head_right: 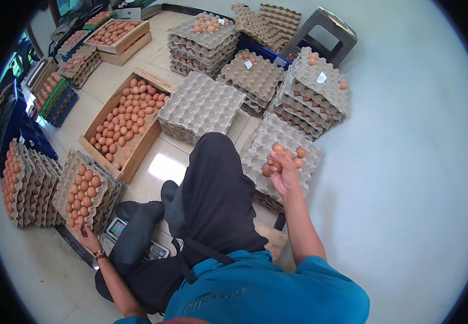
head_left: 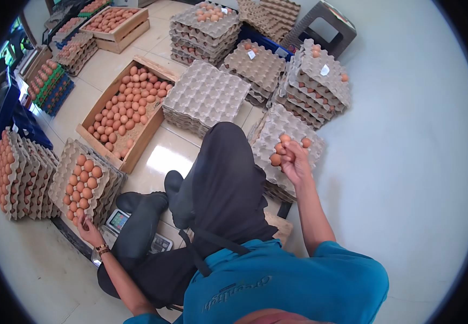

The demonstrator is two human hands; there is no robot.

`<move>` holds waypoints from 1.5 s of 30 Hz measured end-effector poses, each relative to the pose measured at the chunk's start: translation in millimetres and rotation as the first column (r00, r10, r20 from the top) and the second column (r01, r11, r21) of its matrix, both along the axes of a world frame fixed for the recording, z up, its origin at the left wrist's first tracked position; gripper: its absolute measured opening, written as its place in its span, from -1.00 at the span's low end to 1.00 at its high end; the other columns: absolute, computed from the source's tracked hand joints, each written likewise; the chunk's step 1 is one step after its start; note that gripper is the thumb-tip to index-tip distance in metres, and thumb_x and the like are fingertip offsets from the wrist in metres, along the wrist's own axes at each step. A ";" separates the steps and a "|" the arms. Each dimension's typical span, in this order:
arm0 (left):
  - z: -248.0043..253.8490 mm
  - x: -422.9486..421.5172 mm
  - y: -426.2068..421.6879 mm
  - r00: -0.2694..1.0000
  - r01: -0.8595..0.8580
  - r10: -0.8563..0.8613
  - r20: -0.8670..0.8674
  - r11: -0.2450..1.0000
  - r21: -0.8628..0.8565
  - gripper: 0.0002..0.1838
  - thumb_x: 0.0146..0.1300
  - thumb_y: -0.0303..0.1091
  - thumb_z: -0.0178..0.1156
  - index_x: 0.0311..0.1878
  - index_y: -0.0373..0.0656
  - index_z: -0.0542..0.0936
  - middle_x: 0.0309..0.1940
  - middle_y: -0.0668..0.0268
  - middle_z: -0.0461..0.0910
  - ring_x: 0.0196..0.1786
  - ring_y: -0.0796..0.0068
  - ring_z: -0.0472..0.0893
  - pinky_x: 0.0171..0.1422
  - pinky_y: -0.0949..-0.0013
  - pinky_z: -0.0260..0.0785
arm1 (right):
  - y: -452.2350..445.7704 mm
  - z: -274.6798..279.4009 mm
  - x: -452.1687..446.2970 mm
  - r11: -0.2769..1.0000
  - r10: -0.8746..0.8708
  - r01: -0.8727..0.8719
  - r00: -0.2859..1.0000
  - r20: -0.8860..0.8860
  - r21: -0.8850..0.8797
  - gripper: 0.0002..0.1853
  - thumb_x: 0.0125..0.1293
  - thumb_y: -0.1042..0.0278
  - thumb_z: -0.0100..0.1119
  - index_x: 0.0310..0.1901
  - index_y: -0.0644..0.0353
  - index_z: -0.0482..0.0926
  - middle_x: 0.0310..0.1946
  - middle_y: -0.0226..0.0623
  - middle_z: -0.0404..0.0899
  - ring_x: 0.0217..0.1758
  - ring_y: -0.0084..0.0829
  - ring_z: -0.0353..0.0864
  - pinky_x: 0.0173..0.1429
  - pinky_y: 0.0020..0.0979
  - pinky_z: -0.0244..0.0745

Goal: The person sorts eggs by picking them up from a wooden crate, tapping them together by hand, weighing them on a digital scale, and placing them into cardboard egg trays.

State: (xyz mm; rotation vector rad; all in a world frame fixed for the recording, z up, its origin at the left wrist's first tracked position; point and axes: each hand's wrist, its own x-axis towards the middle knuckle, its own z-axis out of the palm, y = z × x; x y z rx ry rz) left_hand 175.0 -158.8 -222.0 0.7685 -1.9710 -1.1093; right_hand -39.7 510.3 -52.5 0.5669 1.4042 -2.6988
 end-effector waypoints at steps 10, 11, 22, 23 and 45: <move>-4.5 4.3 0.9 0.996 -0.031 0.034 0.080 0.999 -0.042 -0.75 0.39 -0.52 0.07 0.06 -0.37 0.60 -0.08 0.19 0.66 -0.13 0.45 0.63 0.01 0.42 0.50 | -9.8 0.7 4.7 0.955 0.193 -0.181 0.981 0.028 -0.234 -0.84 0.41 0.34 0.14 -0.15 0.27 0.52 -0.26 -0.22 0.57 -0.28 -0.44 0.61 -0.35 -0.60 0.51; -3.6 3.6 2.4 0.997 -0.033 0.037 0.072 0.998 -0.044 -0.75 0.38 -0.52 0.07 0.05 -0.37 0.60 -0.09 0.19 0.66 -0.13 0.45 0.63 0.01 0.42 0.50 | -18.0 4.6 4.4 0.983 0.091 -0.077 0.993 0.074 -0.166 -0.84 0.42 0.32 0.13 -0.16 0.25 0.53 -0.28 -0.23 0.58 -0.31 -0.44 0.61 -0.35 -0.58 0.51; 2.4 0.6 9.0 0.998 -0.045 0.048 0.047 0.997 -0.061 -0.75 0.39 -0.52 0.06 0.06 -0.34 0.60 -0.10 0.21 0.65 -0.18 0.47 0.62 -0.02 0.43 0.50 | -32.4 -5.7 5.9 0.996 0.029 -0.015 0.988 0.153 -0.088 -0.81 0.38 0.33 0.16 -0.10 0.28 0.49 -0.29 -0.22 0.57 -0.28 -0.40 0.60 -0.16 -0.46 0.63; 2.2 0.3 8.6 0.998 -0.051 0.053 0.039 0.997 -0.055 -0.75 0.39 -0.52 0.06 0.06 -0.34 0.60 -0.10 0.21 0.65 -0.18 0.48 0.62 -0.02 0.43 0.51 | -44.3 2.0 7.1 0.995 -0.030 0.045 0.987 0.161 -0.087 -0.82 0.37 0.35 0.16 -0.12 0.27 0.50 -0.31 -0.23 0.57 -0.29 -0.40 0.60 -0.16 -0.46 0.64; -7.9 1.4 -0.3 0.998 -0.039 0.040 0.040 0.999 -0.018 -0.76 0.40 -0.50 0.09 0.06 -0.35 0.60 -0.10 0.21 0.65 -0.13 0.48 0.63 0.02 0.43 0.50 | -41.5 -10.9 1.6 0.951 0.240 -0.225 0.970 0.047 -0.212 -0.84 0.36 0.43 0.14 -0.10 0.31 0.51 -0.29 -0.14 0.62 -0.30 -0.38 0.70 -0.28 -0.58 0.66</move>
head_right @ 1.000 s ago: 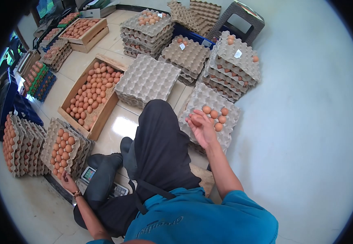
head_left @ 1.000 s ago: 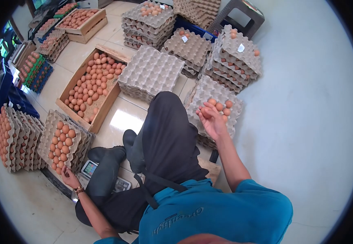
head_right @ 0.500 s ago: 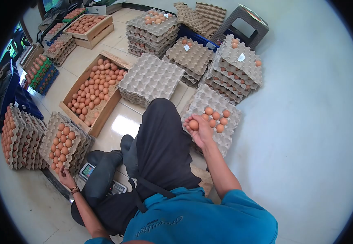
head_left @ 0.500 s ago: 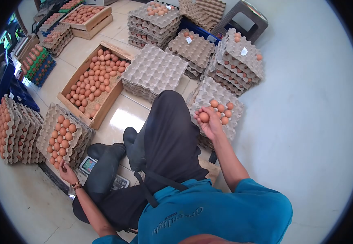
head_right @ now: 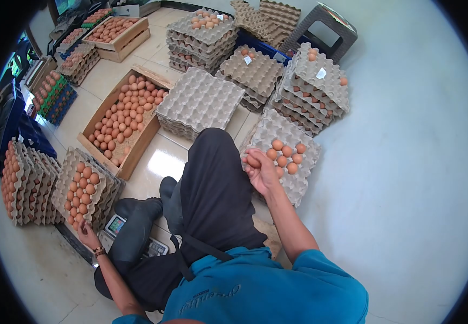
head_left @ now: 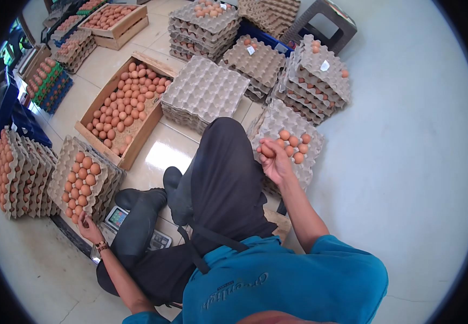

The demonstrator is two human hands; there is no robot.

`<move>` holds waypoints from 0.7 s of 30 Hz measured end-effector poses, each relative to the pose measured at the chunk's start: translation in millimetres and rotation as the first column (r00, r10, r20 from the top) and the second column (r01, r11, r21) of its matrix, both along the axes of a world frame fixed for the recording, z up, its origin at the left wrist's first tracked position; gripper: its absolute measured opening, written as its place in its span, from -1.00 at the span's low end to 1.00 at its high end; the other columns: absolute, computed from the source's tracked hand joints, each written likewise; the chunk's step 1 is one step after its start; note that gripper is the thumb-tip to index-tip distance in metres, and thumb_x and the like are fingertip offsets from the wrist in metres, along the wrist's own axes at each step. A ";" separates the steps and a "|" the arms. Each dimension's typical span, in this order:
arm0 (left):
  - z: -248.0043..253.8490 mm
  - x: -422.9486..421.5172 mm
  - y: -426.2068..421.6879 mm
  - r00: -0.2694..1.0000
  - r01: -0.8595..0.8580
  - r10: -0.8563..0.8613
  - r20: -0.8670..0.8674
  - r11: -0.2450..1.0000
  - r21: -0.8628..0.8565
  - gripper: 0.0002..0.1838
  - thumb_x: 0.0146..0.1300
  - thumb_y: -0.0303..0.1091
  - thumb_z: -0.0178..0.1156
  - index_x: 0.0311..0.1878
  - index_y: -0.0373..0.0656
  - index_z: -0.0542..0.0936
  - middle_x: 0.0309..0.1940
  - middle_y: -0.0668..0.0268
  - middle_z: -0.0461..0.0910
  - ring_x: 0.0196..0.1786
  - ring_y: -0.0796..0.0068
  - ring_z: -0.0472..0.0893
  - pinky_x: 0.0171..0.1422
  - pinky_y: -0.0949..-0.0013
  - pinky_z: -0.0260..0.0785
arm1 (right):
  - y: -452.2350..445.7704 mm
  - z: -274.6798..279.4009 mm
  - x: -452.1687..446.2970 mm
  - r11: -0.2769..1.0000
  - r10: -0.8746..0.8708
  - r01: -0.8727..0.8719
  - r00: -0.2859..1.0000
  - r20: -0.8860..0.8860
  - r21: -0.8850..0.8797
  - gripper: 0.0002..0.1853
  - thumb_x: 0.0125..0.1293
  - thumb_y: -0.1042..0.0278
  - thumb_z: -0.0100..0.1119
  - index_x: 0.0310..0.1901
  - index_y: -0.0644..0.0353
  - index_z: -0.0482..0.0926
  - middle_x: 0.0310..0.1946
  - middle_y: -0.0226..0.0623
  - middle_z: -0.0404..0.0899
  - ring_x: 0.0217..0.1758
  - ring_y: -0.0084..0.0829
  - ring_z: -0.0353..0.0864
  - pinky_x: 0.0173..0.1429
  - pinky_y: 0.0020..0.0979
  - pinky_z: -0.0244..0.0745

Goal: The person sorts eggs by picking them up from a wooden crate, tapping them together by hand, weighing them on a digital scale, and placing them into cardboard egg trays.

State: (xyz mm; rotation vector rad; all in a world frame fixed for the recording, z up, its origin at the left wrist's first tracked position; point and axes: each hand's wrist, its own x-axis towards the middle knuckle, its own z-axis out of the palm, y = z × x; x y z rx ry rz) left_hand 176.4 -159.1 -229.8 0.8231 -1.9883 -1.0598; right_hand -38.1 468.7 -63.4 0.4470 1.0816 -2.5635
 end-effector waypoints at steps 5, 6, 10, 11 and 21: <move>8.9 0.3 5.9 0.999 -0.011 0.011 0.039 1.000 0.012 -0.76 0.39 -0.49 0.10 0.05 -0.35 0.61 -0.11 0.21 0.66 -0.14 0.48 0.64 0.01 0.43 0.50 | -22.0 22.7 -0.2 0.970 -0.215 0.208 0.975 0.049 0.125 -0.83 0.31 0.49 0.15 -0.10 0.31 0.51 -0.26 -0.12 0.62 -0.27 -0.35 0.69 -0.23 -0.54 0.68; 9.0 0.5 5.7 0.999 -0.012 0.012 0.038 1.000 0.003 -0.76 0.39 -0.49 0.10 0.05 -0.35 0.61 -0.11 0.20 0.66 -0.14 0.47 0.64 0.01 0.43 0.50 | -27.8 29.7 1.6 0.954 -0.271 0.264 0.962 0.026 0.144 -0.83 0.30 0.50 0.16 -0.10 0.31 0.52 -0.24 -0.11 0.62 -0.25 -0.33 0.70 -0.21 -0.52 0.69; 3.3 0.9 0.4 1.000 0.002 -0.001 0.022 0.999 -0.042 -0.76 0.40 -0.49 0.10 0.05 -0.36 0.60 -0.10 0.19 0.66 -0.13 0.45 0.64 0.01 0.42 0.51 | 2.2 2.9 -2.6 0.997 -0.070 0.071 0.997 0.040 -0.006 -0.82 0.28 0.54 0.17 -0.09 0.32 0.52 -0.19 -0.08 0.61 -0.09 -0.27 0.70 -0.07 -0.48 0.70; 2.3 0.6 0.0 1.000 0.016 -0.015 0.017 0.998 -0.053 -0.76 0.40 -0.49 0.11 0.05 -0.36 0.60 -0.10 0.19 0.66 -0.13 0.45 0.64 0.01 0.41 0.52 | -0.3 2.3 -2.3 0.991 -0.134 0.133 0.990 0.038 0.027 -0.82 0.28 0.55 0.17 -0.09 0.32 0.52 -0.20 -0.09 0.61 -0.10 -0.28 0.70 -0.08 -0.48 0.70; 2.0 2.7 -2.3 0.999 0.037 -0.037 0.027 0.999 -0.007 -0.74 0.44 -0.43 0.12 0.09 -0.35 0.60 -0.03 0.17 0.66 -0.09 0.41 0.63 0.06 0.39 0.50 | -12.7 12.4 -2.8 0.948 -0.204 0.206 0.978 -0.034 0.243 -0.87 0.34 0.47 0.17 -0.13 0.28 0.48 -0.37 -0.22 0.60 -0.46 -0.43 0.65 -0.38 -0.53 0.63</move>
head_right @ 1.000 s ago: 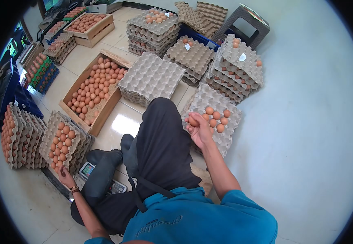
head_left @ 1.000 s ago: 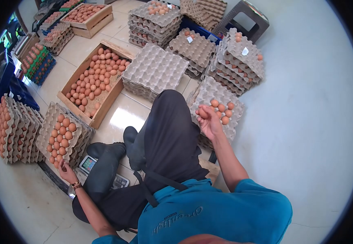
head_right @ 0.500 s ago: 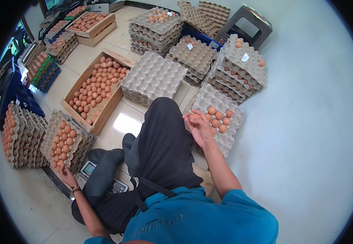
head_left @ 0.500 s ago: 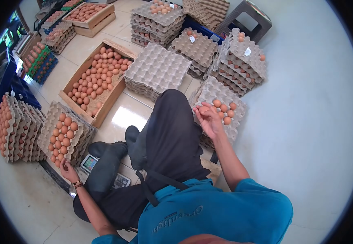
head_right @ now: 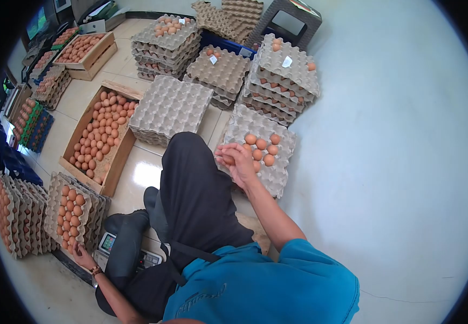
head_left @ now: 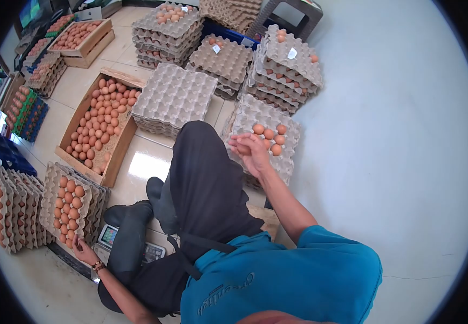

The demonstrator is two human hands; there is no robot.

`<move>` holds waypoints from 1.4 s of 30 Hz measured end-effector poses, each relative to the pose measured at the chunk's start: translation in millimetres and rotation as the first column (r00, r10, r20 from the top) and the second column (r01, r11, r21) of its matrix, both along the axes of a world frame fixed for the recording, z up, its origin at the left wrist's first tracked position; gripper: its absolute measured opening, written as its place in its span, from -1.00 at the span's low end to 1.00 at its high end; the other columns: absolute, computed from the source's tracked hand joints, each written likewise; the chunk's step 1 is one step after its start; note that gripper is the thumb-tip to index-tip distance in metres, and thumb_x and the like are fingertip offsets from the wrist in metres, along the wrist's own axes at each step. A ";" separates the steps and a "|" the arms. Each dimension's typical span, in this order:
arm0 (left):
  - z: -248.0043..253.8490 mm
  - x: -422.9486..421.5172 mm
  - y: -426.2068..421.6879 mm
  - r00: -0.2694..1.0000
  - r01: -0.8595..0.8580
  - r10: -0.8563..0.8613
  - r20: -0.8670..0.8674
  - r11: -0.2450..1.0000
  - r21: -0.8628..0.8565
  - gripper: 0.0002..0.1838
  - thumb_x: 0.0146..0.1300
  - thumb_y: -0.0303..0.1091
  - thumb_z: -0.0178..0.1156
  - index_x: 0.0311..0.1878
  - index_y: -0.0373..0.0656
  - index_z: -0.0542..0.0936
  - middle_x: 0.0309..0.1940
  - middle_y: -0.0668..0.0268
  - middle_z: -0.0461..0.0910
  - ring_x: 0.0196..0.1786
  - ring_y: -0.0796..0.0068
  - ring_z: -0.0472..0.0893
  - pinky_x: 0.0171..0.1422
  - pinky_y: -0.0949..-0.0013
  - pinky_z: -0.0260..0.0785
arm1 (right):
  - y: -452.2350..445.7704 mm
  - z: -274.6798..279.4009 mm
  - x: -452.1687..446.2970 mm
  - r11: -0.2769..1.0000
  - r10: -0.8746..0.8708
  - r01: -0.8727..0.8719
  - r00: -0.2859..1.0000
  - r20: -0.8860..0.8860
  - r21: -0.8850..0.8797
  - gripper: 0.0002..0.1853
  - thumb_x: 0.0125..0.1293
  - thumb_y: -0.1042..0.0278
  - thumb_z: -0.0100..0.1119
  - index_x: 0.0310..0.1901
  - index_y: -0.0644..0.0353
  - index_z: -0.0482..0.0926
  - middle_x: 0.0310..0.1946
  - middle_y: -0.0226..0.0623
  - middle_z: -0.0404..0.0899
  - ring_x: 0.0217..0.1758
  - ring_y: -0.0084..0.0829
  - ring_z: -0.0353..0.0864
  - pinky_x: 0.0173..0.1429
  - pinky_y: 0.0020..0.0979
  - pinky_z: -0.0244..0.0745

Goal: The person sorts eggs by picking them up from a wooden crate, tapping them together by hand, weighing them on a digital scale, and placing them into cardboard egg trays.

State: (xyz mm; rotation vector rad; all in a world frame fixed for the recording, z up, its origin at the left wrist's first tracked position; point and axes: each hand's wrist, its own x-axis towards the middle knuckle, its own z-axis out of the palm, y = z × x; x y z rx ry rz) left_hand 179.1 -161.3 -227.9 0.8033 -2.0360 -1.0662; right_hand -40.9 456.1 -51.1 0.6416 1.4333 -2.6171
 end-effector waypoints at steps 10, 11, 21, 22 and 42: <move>-8.4 5.3 -5.9 0.996 0.000 0.002 0.084 1.000 -0.022 -0.76 0.40 -0.47 0.14 0.06 -0.35 0.61 -0.03 0.19 0.65 -0.09 0.43 0.63 0.06 0.40 0.50 | 18.6 -25.4 1.9 0.996 -0.059 0.057 0.998 -0.022 -0.071 -0.83 0.34 0.46 0.20 -0.08 0.24 0.51 -0.28 -0.26 0.58 -0.13 -0.40 0.64 -0.07 -0.33 0.62; -12.1 1.5 -5.3 0.997 0.021 -0.020 0.078 1.000 -0.017 -0.77 0.40 -0.48 0.13 0.05 -0.35 0.60 -0.04 0.20 0.65 -0.09 0.43 0.63 0.06 0.40 0.50 | 21.5 -30.1 2.9 0.998 -0.041 0.041 0.999 -0.010 -0.038 -0.84 0.35 0.43 0.20 -0.08 0.23 0.52 -0.29 -0.27 0.58 -0.14 -0.40 0.64 -0.11 -0.34 0.61; -3.8 0.8 7.7 0.993 -0.078 0.077 0.093 0.997 0.011 -0.80 0.37 -0.50 0.13 -0.01 -0.28 0.63 -0.21 0.32 0.67 -0.20 0.58 0.64 -0.06 0.48 0.49 | 36.3 -40.5 -12.8 0.997 0.028 -0.036 0.992 0.125 0.066 -0.87 0.37 0.32 0.19 -0.25 0.18 0.52 -0.53 -0.33 0.54 -0.57 -0.51 0.53 -0.53 -0.54 0.40; -0.7 0.7 9.8 0.994 -0.083 0.080 0.077 0.996 0.035 -0.80 0.37 -0.50 0.13 -0.01 -0.28 0.63 -0.22 0.32 0.67 -0.20 0.58 0.64 -0.07 0.48 0.49 | 35.8 -40.7 -13.7 0.991 0.059 -0.077 0.986 0.153 0.114 -0.88 0.36 0.34 0.19 -0.27 0.19 0.51 -0.52 -0.32 0.54 -0.55 -0.51 0.53 -0.51 -0.55 0.42; -2.4 -0.7 12.2 0.996 -0.047 0.045 0.078 0.999 0.014 -0.82 0.37 -0.52 0.12 -0.03 -0.31 0.63 -0.17 0.29 0.67 -0.16 0.56 0.64 -0.04 0.48 0.49 | 49.2 7.3 -21.6 0.988 0.124 -0.132 0.987 -0.097 -0.081 -0.64 0.51 0.02 0.04 0.00 0.20 0.47 -0.35 -0.21 0.61 -0.55 -0.50 0.56 -0.54 -0.57 0.45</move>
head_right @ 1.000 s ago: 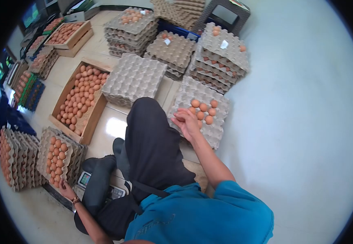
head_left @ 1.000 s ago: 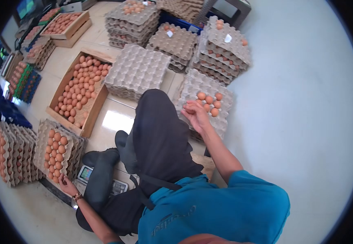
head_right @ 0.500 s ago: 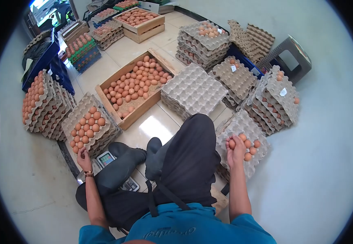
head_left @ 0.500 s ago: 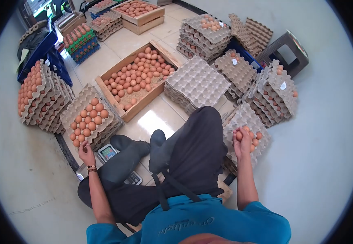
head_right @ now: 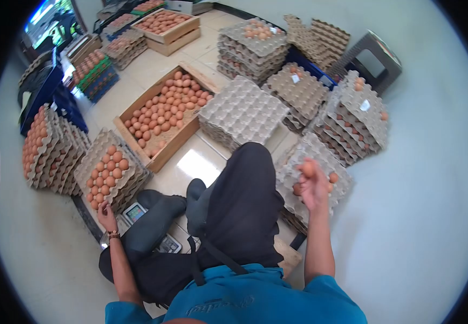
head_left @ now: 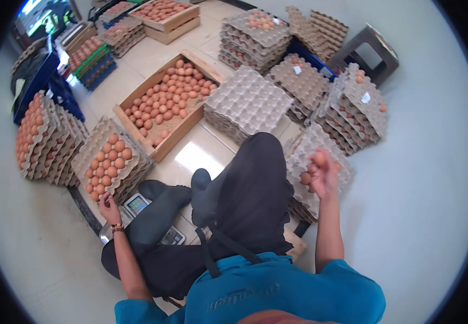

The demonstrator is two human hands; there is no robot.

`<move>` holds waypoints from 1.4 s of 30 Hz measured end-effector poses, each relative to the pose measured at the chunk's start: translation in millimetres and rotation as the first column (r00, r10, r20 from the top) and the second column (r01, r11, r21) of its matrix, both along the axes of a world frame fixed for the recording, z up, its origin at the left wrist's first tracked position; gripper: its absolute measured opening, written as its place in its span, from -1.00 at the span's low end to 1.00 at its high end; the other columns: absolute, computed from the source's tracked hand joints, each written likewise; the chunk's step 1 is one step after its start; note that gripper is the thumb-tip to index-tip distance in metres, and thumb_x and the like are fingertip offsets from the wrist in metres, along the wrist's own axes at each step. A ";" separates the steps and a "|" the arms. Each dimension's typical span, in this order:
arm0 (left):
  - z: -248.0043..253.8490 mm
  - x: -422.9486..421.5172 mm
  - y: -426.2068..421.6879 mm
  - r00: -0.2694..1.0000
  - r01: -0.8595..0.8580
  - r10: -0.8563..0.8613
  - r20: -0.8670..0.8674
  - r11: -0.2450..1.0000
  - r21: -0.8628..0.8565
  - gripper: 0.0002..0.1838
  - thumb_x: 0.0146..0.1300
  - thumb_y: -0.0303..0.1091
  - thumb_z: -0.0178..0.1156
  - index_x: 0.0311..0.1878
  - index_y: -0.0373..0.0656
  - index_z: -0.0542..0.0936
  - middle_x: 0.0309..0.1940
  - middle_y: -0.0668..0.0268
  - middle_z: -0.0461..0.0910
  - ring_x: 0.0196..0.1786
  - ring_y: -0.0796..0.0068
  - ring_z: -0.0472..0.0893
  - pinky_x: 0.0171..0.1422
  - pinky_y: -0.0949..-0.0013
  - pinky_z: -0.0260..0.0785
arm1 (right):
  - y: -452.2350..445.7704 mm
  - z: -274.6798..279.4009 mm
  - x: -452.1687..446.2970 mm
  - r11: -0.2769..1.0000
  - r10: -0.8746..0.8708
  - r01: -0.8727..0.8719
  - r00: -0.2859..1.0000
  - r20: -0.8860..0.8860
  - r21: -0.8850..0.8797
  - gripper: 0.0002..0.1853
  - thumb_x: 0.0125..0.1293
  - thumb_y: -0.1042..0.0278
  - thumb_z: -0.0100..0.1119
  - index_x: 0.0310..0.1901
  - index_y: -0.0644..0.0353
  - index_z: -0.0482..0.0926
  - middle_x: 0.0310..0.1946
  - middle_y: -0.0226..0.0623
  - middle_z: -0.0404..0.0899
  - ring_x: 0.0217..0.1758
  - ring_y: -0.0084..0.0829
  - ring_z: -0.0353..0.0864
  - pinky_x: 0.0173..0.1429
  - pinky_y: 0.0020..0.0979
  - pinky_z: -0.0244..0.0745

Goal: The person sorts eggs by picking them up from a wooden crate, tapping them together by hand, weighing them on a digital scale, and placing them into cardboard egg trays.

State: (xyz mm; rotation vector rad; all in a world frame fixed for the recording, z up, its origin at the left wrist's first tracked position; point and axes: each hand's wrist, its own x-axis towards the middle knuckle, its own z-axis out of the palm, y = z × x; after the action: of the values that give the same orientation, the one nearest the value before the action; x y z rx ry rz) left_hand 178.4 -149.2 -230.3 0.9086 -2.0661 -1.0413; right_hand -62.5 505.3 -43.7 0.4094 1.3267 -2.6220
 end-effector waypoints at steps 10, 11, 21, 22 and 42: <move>-4.2 5.8 6.5 0.998 -0.049 0.050 -0.034 0.999 0.011 -0.82 0.32 -0.51 0.16 -0.07 -0.25 0.68 -0.24 0.27 0.70 -0.20 0.55 0.67 -0.06 0.46 0.50 | -10.8 31.0 -29.6 0.991 -0.135 0.135 0.989 -0.062 -0.011 -0.59 0.55 -0.12 -0.10 -0.08 0.11 0.47 -0.60 -0.49 0.31 -0.72 -0.70 0.14 -0.65 -0.62 0.03; -3.0 6.4 6.2 0.999 -0.041 0.041 -0.008 0.999 -0.001 -0.83 0.33 -0.52 0.15 -0.07 -0.25 0.67 -0.24 0.29 0.69 -0.21 0.57 0.66 -0.08 0.47 0.49 | -13.8 26.7 -30.0 0.994 -0.025 0.020 0.999 0.042 0.108 -0.58 0.55 -0.13 -0.11 -0.08 0.11 0.47 -0.60 -0.49 0.30 -0.72 -0.70 0.14 -0.65 -0.61 0.03; 15.0 0.1 23.5 0.998 -0.062 0.062 0.019 0.998 -0.015 -0.84 0.30 -0.50 0.17 -0.12 -0.26 0.69 -0.38 0.33 0.67 -0.33 0.60 0.62 -0.19 0.48 0.45 | -59.3 34.5 -49.0 0.992 0.001 0.033 0.964 0.265 -0.124 -0.59 0.54 -0.12 -0.10 -0.10 0.10 0.47 -0.61 -0.49 0.23 -0.75 -0.65 0.05 -0.66 -0.61 0.04; 16.2 -0.3 23.8 0.997 -0.068 0.068 0.025 0.998 0.004 -0.84 0.30 -0.49 0.17 -0.13 -0.26 0.69 -0.39 0.34 0.67 -0.34 0.60 0.62 -0.19 0.47 0.45 | -70.2 40.7 -42.7 0.950 0.277 -0.226 0.927 0.251 -0.214 -0.60 0.53 -0.10 -0.10 -0.10 0.11 0.48 -0.61 -0.48 0.24 -0.75 -0.65 0.06 -0.67 -0.61 0.03; -9.5 -4.3 1.8 0.999 -0.038 0.038 0.002 0.999 -0.026 -0.83 0.38 -0.47 0.15 -0.07 -0.26 0.67 -0.22 0.32 0.68 -0.17 0.61 0.63 -0.02 0.46 0.49 | -169.5 40.6 11.7 0.925 0.299 -0.285 0.954 0.016 -0.252 -0.64 0.43 0.25 0.16 0.16 0.23 0.45 -0.07 -0.05 0.57 -0.17 -0.34 0.59 -0.11 -0.49 0.54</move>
State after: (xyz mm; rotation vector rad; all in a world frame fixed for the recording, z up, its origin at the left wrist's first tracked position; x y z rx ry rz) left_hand 174.1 -147.4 -239.9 0.9327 -2.0517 -0.9921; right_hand -50.9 335.7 -3.1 0.2221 0.9420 -2.4613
